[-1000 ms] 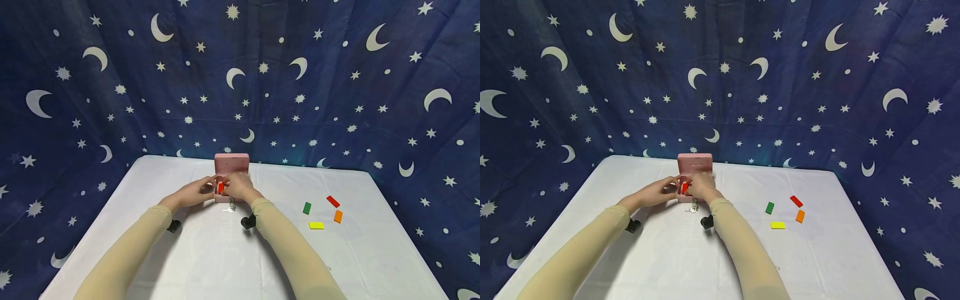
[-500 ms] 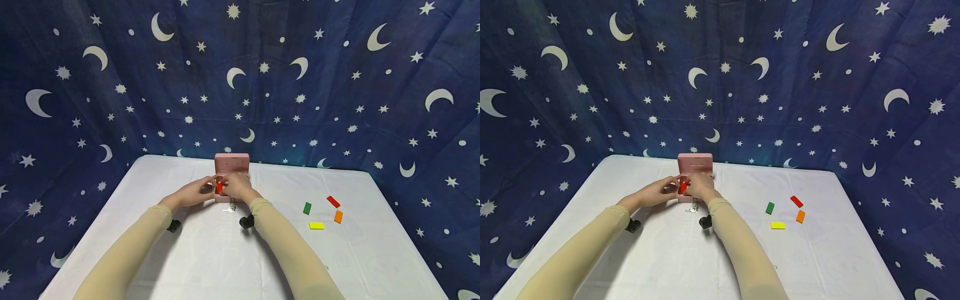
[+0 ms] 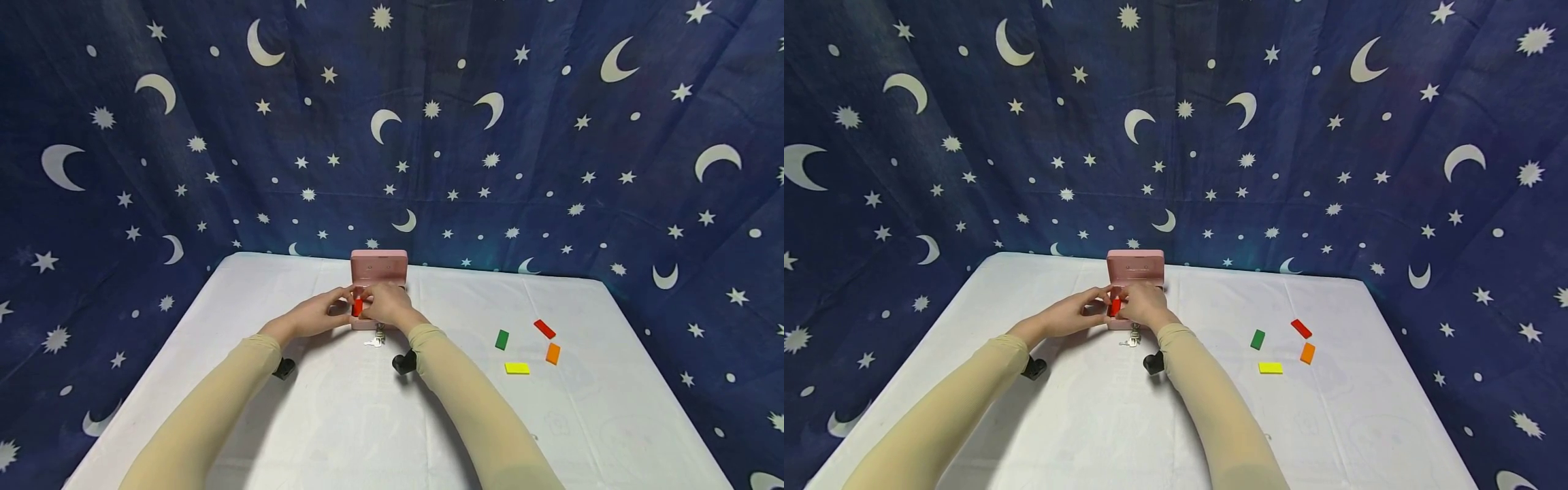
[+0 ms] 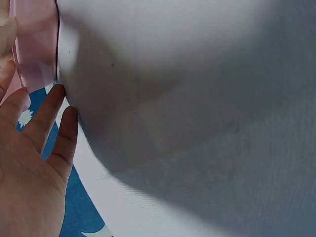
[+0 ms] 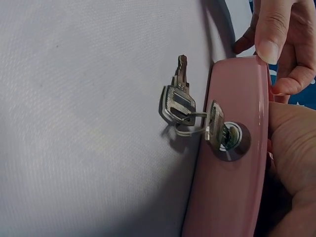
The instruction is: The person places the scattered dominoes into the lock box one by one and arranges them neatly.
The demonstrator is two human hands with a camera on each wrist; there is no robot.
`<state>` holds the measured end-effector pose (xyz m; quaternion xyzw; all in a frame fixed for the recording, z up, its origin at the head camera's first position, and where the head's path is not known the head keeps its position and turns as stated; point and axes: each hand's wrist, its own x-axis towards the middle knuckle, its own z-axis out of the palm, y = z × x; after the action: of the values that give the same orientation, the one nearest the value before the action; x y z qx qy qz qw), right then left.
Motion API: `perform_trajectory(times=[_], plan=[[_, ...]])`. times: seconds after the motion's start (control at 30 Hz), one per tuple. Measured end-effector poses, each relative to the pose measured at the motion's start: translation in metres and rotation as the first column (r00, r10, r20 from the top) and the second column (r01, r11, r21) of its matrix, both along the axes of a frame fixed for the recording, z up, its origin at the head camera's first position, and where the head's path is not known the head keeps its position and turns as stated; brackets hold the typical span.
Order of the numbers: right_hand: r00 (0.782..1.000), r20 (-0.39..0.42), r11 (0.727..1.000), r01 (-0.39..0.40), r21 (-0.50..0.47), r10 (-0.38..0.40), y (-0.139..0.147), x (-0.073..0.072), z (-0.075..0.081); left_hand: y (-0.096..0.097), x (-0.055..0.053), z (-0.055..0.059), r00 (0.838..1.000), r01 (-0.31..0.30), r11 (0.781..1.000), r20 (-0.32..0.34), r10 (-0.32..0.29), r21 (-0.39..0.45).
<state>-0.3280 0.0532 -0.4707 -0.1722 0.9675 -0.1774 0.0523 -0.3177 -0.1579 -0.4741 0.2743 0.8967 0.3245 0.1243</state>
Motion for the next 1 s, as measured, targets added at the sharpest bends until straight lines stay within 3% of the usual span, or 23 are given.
perform_trajectory(times=[0.3,0.73,1.0], plan=[[0.999,-0.038,0.999,-0.034,-0.009,0.033,0.016,0.005,0.014,-0.001,0.0,0.001,1.0,-0.004,1.0,0.018,0.004,0.002],[0.979,-0.182,0.991,-0.107,-0.08,0.092,0.071,0.032,0.04,0.001,0.002,0.003,1.0,-0.006,1.0,0.026,0.006,0.002],[0.985,-0.171,0.979,-0.04,-0.198,0.006,0.111,0.048,0.047,-0.001,0.003,0.003,1.0,-0.017,1.0,0.024,0.017,-0.014]])
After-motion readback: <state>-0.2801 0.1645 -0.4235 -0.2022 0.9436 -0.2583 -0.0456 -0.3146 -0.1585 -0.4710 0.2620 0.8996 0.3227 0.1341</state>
